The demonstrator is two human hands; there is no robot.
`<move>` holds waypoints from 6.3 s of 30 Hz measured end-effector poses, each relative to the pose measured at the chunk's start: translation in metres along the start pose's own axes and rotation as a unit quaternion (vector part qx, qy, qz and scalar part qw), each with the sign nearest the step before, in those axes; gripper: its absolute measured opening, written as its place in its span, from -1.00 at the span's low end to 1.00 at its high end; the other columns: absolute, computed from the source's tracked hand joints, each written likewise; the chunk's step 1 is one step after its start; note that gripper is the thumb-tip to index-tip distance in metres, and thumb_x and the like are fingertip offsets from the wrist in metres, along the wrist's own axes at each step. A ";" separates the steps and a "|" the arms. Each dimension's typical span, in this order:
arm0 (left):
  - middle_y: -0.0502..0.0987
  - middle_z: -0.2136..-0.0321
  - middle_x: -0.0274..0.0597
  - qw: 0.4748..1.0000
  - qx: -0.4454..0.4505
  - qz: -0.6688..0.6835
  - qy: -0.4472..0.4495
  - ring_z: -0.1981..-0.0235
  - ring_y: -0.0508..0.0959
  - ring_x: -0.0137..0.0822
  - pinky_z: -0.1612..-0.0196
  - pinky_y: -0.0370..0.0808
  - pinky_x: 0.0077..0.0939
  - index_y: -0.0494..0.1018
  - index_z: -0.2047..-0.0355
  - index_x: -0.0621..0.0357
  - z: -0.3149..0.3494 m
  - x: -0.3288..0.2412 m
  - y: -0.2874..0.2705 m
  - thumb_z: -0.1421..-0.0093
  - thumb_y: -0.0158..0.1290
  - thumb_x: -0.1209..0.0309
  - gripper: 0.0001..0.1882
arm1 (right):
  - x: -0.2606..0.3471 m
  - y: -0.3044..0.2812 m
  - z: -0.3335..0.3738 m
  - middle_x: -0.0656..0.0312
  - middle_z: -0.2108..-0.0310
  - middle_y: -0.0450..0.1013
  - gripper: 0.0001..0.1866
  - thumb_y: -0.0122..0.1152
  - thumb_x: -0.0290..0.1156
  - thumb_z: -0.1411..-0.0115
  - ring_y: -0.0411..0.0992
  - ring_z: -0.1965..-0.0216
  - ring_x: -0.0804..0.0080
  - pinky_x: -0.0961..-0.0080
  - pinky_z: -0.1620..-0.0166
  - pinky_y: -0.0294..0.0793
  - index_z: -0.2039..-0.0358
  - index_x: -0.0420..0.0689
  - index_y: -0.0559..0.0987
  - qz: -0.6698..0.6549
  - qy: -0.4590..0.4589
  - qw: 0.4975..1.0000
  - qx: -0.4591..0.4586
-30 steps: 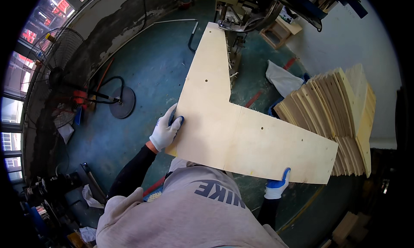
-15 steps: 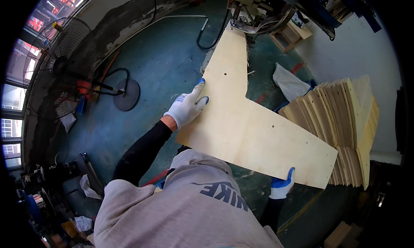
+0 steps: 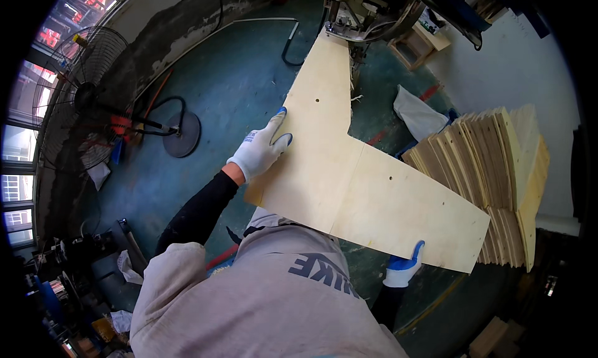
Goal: The person picks up L-shaped wooden boards from a pallet and places them individually into a machine to install metal rivets. The person then stacks the finished boards onto a separate pallet and occasionally reaches into a hopper to adjust the supply of metal rivets.
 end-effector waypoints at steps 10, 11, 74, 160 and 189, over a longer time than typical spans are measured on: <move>0.59 0.03 0.16 0.986 -0.108 -0.020 0.125 0.36 0.59 -0.22 0.08 0.51 -0.43 0.05 -0.42 0.32 -0.011 0.019 0.008 -0.37 0.04 0.21 -0.26 | -0.006 -0.007 -0.014 0.09 -0.25 0.39 -0.43 -0.04 -0.05 -0.46 0.37 -0.23 0.20 0.20 -0.27 0.36 -0.27 -0.23 0.37 -0.010 -0.007 1.000 -0.009; 0.59 0.04 0.15 0.992 -0.083 0.005 0.094 0.38 0.59 -0.24 0.09 0.51 -0.44 0.05 -0.42 0.32 -0.006 0.013 0.007 -0.37 0.04 0.22 -0.26 | -0.005 -0.007 -0.012 0.09 -0.24 0.39 -0.43 -0.05 -0.05 -0.47 0.37 -0.23 0.20 0.20 -0.27 0.36 -0.27 -0.23 0.37 -0.009 -0.005 1.000 -0.010; 0.34 -0.27 0.13 0.987 -0.022 -0.013 0.158 -0.13 0.49 0.10 -0.16 0.44 -0.27 0.05 -0.42 0.19 -0.215 0.009 -0.078 -0.38 0.00 0.25 -0.31 | -0.055 0.111 -0.130 0.12 -0.39 0.21 -0.35 -0.13 0.03 -0.49 0.21 -0.36 0.18 0.15 -0.40 0.19 -0.39 -0.17 0.22 0.061 -0.025 0.998 -0.005; 0.51 0.30 -0.29 0.952 0.083 0.278 0.093 0.46 0.39 -0.61 0.37 0.43 -0.62 0.17 -0.39 0.11 -0.176 0.016 -0.110 -0.37 -0.04 0.54 -0.42 | -0.071 0.151 -0.078 0.04 -0.27 0.35 -0.40 -0.15 -0.03 -0.51 0.35 -0.25 0.17 0.24 -0.30 0.34 -0.32 -0.27 0.29 0.034 -0.184 0.976 -0.112; 0.64 0.33 -0.22 0.935 0.024 0.306 0.176 0.36 0.60 -0.47 0.25 0.55 -0.58 0.57 0.09 0.37 -0.298 -0.036 -0.095 -0.31 0.14 0.40 -0.73 | -0.197 0.275 -0.075 0.14 -0.09 0.47 -0.55 0.09 -0.25 -0.44 0.48 -0.07 0.35 0.36 -0.13 0.50 -0.18 -0.30 0.43 -0.007 -0.128 0.981 -0.146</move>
Point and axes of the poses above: each hand's wrist, its own z-axis away from the middle knuckle, its own y-axis out of the palm, x = y × z, the point moved 8 cm from there along -z, towards the middle knuckle
